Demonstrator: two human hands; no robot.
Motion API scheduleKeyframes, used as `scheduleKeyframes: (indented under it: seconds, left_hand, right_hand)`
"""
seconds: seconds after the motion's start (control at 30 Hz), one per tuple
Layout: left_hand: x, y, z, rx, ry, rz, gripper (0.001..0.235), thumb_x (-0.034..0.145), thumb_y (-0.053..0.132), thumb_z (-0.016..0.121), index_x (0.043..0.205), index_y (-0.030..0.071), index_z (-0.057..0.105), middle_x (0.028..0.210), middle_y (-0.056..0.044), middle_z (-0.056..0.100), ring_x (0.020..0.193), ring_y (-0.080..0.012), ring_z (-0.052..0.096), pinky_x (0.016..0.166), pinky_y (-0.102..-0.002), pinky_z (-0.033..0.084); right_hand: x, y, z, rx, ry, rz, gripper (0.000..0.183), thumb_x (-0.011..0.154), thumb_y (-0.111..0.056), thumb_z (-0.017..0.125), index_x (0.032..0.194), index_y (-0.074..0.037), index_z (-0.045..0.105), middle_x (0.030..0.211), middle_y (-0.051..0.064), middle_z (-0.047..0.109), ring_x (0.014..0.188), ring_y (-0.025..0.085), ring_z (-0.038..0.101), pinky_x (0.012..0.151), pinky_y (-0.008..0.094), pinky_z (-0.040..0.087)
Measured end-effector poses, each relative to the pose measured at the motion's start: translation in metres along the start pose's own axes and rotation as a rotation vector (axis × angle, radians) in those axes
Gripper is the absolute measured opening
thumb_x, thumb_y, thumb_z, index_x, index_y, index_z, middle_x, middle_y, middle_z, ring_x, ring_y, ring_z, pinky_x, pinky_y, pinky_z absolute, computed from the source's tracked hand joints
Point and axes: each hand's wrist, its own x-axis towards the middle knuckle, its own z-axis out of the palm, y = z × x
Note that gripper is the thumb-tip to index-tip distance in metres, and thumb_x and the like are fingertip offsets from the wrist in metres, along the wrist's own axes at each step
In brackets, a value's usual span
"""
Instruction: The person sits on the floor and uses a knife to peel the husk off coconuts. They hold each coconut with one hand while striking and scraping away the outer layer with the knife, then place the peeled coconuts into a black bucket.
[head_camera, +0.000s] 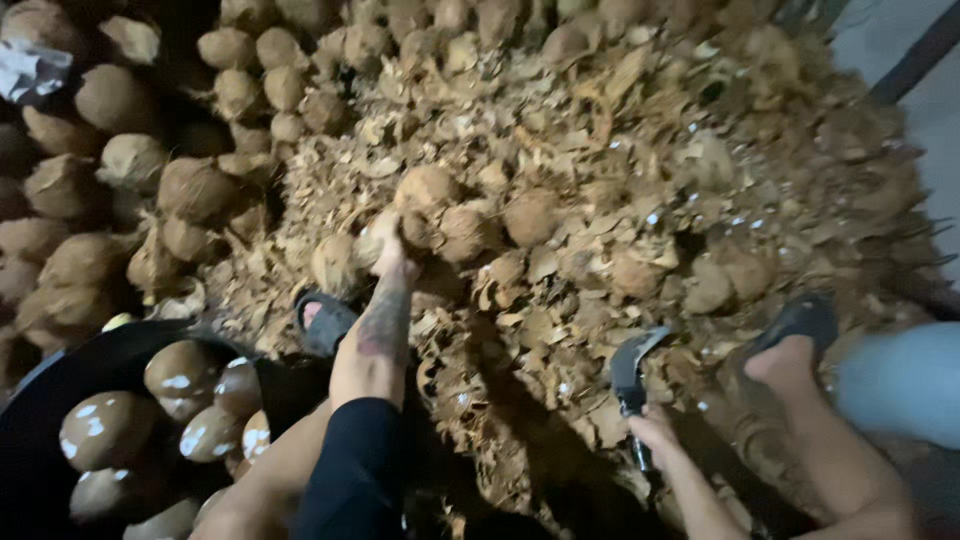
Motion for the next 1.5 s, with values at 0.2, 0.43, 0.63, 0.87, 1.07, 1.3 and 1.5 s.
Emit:
scheduleKeyframes:
  seconds: [0.2, 0.43, 0.63, 0.87, 1.07, 1.3, 1.5]
  left_hand:
    - [-0.04, 0.003, -0.052, 0.007, -0.03, 0.241, 0.111, 0.046, 0.045, 0.102, 0.139, -0.001, 0.063, 0.134, -0.011, 0.074, 0.114, -0.0213, 0.074, 0.092, -0.031, 0.066]
    - [-0.046, 0.037, -0.102, -0.269, -0.869, -0.032, 0.071, 0.083, 0.052, 0.074, 0.14, 0.011, 0.066, 0.139, -0.016, 0.068, 0.123, -0.0345, 0.065, 0.102, -0.054, 0.05]
    - [-0.106, 0.009, -0.131, -0.716, -0.937, 0.005, 0.065, 0.088, 0.064, 0.073, 0.133, 0.018, 0.073, 0.135, -0.017, 0.072, 0.121, -0.042, 0.07, 0.111, -0.067, 0.051]
    - [-0.104, -0.076, -0.197, -0.07, -0.822, -0.196, 0.095, 0.073, 0.065, 0.087, 0.15, 0.016, 0.06, 0.146, -0.022, 0.063, 0.133, -0.0414, 0.062, 0.109, -0.065, 0.053]
    - [-0.098, -0.108, -0.221, 0.308, -0.874, -0.219, 0.088, 0.076, 0.058, 0.089, 0.145, 0.009, 0.064, 0.144, -0.023, 0.064, 0.133, -0.0399, 0.061, 0.11, -0.061, 0.051]
    - [-0.095, -0.111, -0.251, 0.475, -0.866, -0.288, 0.089, 0.074, 0.065, 0.086, 0.145, 0.016, 0.068, 0.147, -0.018, 0.065, 0.138, -0.0369, 0.06, 0.115, -0.055, 0.051]
    - [-0.09, -0.114, -0.245, 0.47, -0.82, -0.333, 0.102, 0.072, 0.07, 0.086, 0.153, 0.015, 0.059, 0.155, -0.018, 0.058, 0.143, -0.0375, 0.055, 0.118, -0.055, 0.047]
  right_hand:
    - [-0.006, -0.023, -0.007, 0.285, -0.019, 0.052, 0.007, 0.084, -0.002, 0.064, 0.091, 0.001, 0.066, 0.059, 0.018, 0.064, 0.038, 0.025, 0.056, 0.035, 0.037, 0.041]
    - [-0.044, -0.047, -0.034, 0.409, -0.038, -0.15, 0.034, 0.09, 0.002, 0.076, 0.122, 0.003, 0.065, 0.085, 0.02, 0.07, 0.054, 0.027, 0.065, 0.049, 0.039, 0.055]
    - [-0.083, -0.056, -0.032, 0.345, 0.11, -0.572, 0.023, 0.074, -0.012, 0.081, 0.092, -0.002, 0.069, 0.066, 0.021, 0.069, 0.064, 0.037, 0.072, 0.064, 0.049, 0.055]
    - [-0.204, -0.114, -0.094, 0.851, -0.391, -1.484, 0.02, 0.094, -0.002, 0.067, 0.093, -0.006, 0.047, 0.078, 0.015, 0.076, 0.072, 0.029, 0.077, 0.073, 0.04, 0.065]
    - [-0.164, -0.076, -0.047, 0.447, -0.276, -1.344, 0.013, 0.083, -0.006, 0.067, 0.074, -0.003, 0.058, 0.068, 0.016, 0.068, 0.062, 0.036, 0.065, 0.064, 0.048, 0.055]
    - [-0.163, -0.034, -0.023, 0.177, -0.435, -0.803, 0.042, 0.08, -0.019, 0.066, 0.041, -0.008, 0.053, 0.033, 0.011, 0.049, 0.035, 0.021, 0.049, 0.046, 0.035, 0.041]
    - [-0.22, -0.09, -0.053, 0.701, -0.195, -1.611, 0.019, 0.096, -0.003, 0.057, 0.079, -0.01, 0.054, 0.061, 0.004, 0.052, 0.051, 0.027, 0.061, 0.066, 0.032, 0.06]
